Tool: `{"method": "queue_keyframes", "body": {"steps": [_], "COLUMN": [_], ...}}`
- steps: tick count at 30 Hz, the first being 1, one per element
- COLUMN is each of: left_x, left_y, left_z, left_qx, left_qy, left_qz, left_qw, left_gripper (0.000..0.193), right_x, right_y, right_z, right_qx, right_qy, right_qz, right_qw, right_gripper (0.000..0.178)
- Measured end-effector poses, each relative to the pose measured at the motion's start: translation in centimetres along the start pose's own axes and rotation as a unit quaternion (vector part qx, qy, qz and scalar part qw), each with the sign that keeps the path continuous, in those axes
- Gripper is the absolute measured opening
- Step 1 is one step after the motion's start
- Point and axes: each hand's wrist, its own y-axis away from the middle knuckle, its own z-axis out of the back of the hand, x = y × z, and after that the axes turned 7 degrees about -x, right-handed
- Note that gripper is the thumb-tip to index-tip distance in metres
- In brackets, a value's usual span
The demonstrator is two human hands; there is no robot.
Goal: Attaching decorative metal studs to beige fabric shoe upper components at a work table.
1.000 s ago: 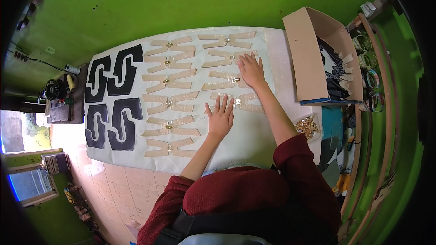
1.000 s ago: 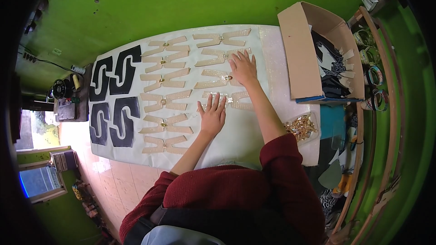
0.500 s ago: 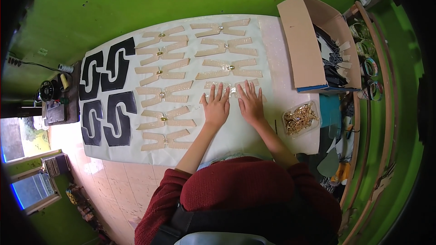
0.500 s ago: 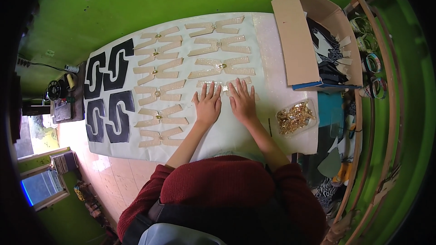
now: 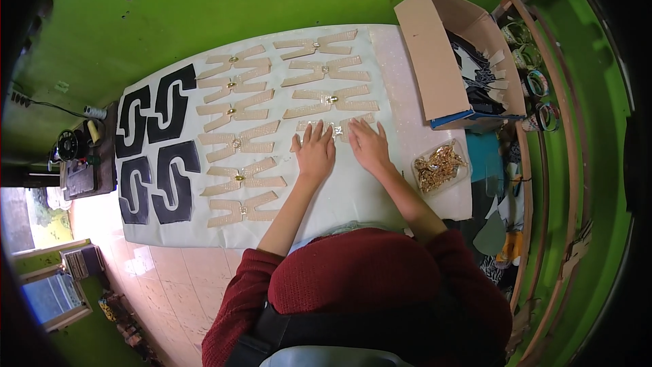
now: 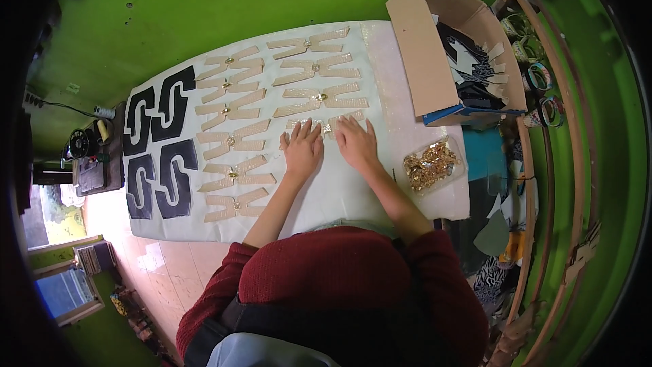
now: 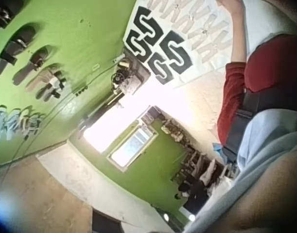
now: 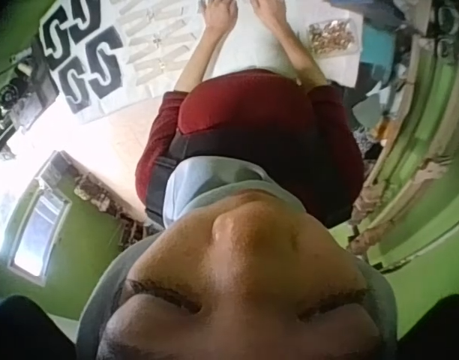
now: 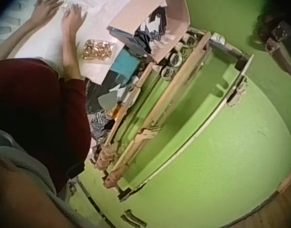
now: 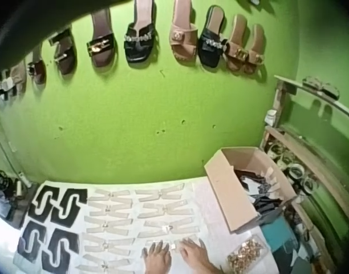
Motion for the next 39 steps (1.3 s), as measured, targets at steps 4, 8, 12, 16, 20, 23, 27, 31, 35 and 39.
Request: {"method": "queue_keyframes", "body": {"steps": [4, 8, 12, 16, 20, 23, 27, 31, 35, 39], "left_x": [-0.8, 0.2, 1.2, 1.0, 1.3, 1.1, 1.6, 1.5, 0.5, -0.3], "left_y": [-3.1, -5.3, -6.0, -5.9, -5.8, -6.1, -6.3, -6.0, -5.4, -2.9], "left_z": [1.6, -1.1, -3.3, -3.5, -3.7, -3.6, -3.0, -1.9, 0.0, 0.5], "left_qx": [0.071, -0.091, -0.03, 0.033, 0.025, 0.037, 0.039, 0.003, -0.065, -0.073], "left_qy": [0.046, 0.026, -0.012, -0.063, -0.081, -0.074, -0.014, 0.096, 0.096, 0.093], "left_qz": [0.051, 0.009, 0.014, 0.018, 0.019, 0.009, 0.022, 0.013, -0.055, -0.07], "left_qw": [0.995, 0.996, 0.999, 0.997, 0.996, 0.997, 0.999, 0.995, 0.992, 0.99], "left_gripper": [0.039, 0.048, 0.054, 0.056, 0.056, 0.057, 0.058, 0.056, 0.055, 0.057], "right_x": [-0.6, 0.3, 0.1, -0.3, 0.1, -0.4, -0.6, -0.7, 0.3, 1.2], "right_y": [-3.5, -6.7, -6.8, -6.3, -6.8, -6.9, -8.0, -7.7, -5.8, -1.9], "right_z": [0.8, -2.0, -4.1, -4.5, -4.2, -4.2, -3.2, -1.8, -0.5, 0.7], "right_qx": [-0.02, -0.109, -0.014, -0.005, 0.011, 0.023, 0.053, 0.005, -0.012, -0.045], "right_qy": [-0.055, -0.008, 0.083, 0.097, 0.107, 0.101, -0.064, 0.025, 0.036, 0.046], "right_qz": [-0.044, -0.041, -0.041, -0.046, -0.057, -0.059, -0.105, -0.018, -0.032, -0.019], "right_qw": [0.997, 0.993, 0.996, 0.994, 0.993, 0.993, 0.991, 1.0, 0.999, 0.998], "right_gripper": [0.034, 0.046, 0.053, 0.055, 0.058, 0.06, 0.064, 0.059, 0.056, 0.055]}}
